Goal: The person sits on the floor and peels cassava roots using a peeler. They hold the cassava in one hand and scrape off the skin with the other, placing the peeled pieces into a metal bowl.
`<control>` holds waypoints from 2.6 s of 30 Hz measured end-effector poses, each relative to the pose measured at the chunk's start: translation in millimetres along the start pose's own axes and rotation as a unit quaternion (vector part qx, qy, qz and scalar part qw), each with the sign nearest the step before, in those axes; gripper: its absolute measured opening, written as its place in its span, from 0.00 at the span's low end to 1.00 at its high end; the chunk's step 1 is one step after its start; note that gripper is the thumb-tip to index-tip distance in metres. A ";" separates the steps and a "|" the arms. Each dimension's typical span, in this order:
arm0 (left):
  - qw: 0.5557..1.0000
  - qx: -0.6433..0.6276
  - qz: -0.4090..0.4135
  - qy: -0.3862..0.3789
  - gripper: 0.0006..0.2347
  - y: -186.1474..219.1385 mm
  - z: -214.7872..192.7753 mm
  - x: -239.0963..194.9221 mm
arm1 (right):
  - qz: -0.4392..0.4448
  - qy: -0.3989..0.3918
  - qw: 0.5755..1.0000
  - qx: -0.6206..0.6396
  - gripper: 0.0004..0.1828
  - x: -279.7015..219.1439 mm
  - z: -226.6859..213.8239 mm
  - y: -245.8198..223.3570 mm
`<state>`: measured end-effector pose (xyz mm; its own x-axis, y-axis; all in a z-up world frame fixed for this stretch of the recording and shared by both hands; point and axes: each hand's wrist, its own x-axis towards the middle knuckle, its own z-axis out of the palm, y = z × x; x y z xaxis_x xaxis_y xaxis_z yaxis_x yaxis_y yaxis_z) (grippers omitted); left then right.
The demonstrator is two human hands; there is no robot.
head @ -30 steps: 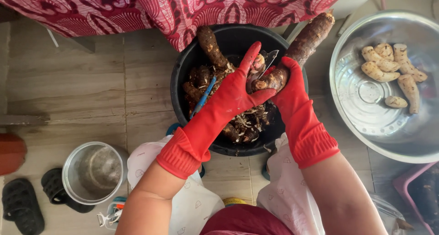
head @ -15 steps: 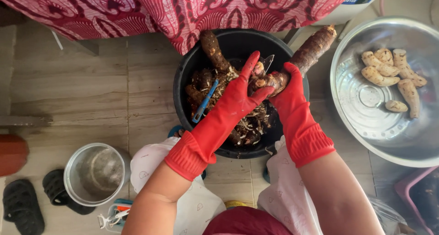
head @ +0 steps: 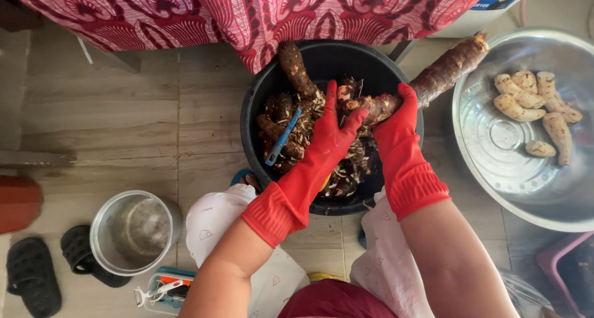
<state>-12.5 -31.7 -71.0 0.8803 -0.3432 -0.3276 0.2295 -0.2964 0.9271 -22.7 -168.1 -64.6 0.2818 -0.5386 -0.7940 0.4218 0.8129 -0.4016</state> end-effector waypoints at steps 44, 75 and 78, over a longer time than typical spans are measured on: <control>0.998 0.003 0.038 -0.048 0.27 47.1 -52.5 -27.5 | 0.098 0.007 0.981 -0.166 0.32 -2.3 -6.8 -9.1; 0.903 0.372 0.210 -0.040 0.37 23.4 -41.1 6.3 | 0.194 0.021 0.980 -0.031 0.19 -22.8 -12.3 -3.9; 0.909 0.354 0.218 -0.025 0.37 18.3 -38.7 9.0 | 0.171 0.036 0.984 -0.035 0.24 -0.1 -21.6 -0.6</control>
<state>15.7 -5.8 -50.0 0.7998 -0.6000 0.0186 -0.4769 -0.6163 0.6267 -41.6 -163.8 -74.1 0.3332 -0.2164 -0.9177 0.2514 0.9585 -0.1348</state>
